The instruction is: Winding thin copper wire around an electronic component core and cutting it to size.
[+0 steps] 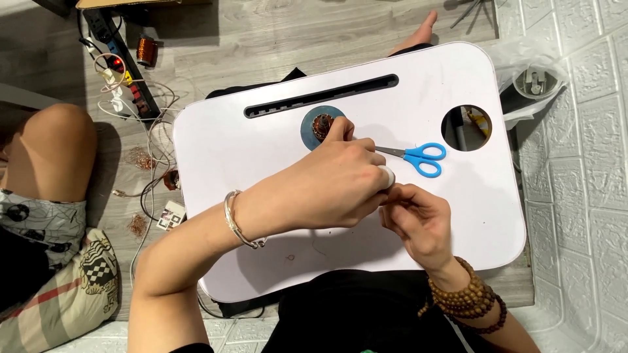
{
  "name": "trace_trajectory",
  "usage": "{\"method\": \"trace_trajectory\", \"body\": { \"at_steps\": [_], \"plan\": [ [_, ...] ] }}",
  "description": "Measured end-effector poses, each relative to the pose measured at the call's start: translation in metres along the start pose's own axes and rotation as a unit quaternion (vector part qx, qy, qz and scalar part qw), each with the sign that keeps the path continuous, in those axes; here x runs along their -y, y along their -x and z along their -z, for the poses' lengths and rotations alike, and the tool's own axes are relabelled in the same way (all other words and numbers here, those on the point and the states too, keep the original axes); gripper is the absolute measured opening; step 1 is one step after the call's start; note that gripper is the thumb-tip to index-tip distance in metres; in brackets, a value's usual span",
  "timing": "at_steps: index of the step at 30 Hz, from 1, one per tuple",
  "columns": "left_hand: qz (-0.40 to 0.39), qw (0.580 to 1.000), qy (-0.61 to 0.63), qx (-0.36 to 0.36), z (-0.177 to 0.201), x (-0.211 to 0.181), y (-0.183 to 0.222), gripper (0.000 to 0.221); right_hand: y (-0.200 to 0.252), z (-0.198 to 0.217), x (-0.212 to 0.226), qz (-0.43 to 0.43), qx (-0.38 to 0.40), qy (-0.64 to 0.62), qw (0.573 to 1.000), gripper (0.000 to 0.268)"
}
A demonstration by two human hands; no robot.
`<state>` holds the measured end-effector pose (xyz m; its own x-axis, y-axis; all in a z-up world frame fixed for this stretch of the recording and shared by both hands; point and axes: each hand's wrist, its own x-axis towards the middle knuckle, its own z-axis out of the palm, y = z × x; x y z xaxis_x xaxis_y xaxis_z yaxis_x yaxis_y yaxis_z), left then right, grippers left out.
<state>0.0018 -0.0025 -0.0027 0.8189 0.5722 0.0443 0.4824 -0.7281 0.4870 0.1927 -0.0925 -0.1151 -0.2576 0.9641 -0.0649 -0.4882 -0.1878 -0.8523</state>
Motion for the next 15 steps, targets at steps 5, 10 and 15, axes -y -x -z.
{"method": "trace_trajectory", "body": {
  "at_steps": [5, 10, 15],
  "plan": [
    [-0.008, 0.998, -0.056, -0.037, -0.003, -0.01, 0.005, 0.015, 0.002, -0.004, 0.009, 0.039, -0.038, 0.185, 0.981, 0.019],
    [-0.009, 0.995, -0.062, -0.077, 0.001, -0.012, 0.012, 0.004, 0.001, -0.006, 0.004, 0.061, -0.029, 0.065, 0.996, 0.019],
    [0.028, 0.976, 0.028, -0.214, 0.032, 0.034, 0.038, 0.021, -0.004, -0.005, -0.001, 0.045, -0.02, -0.032, 0.998, 0.015]
  ]
}}
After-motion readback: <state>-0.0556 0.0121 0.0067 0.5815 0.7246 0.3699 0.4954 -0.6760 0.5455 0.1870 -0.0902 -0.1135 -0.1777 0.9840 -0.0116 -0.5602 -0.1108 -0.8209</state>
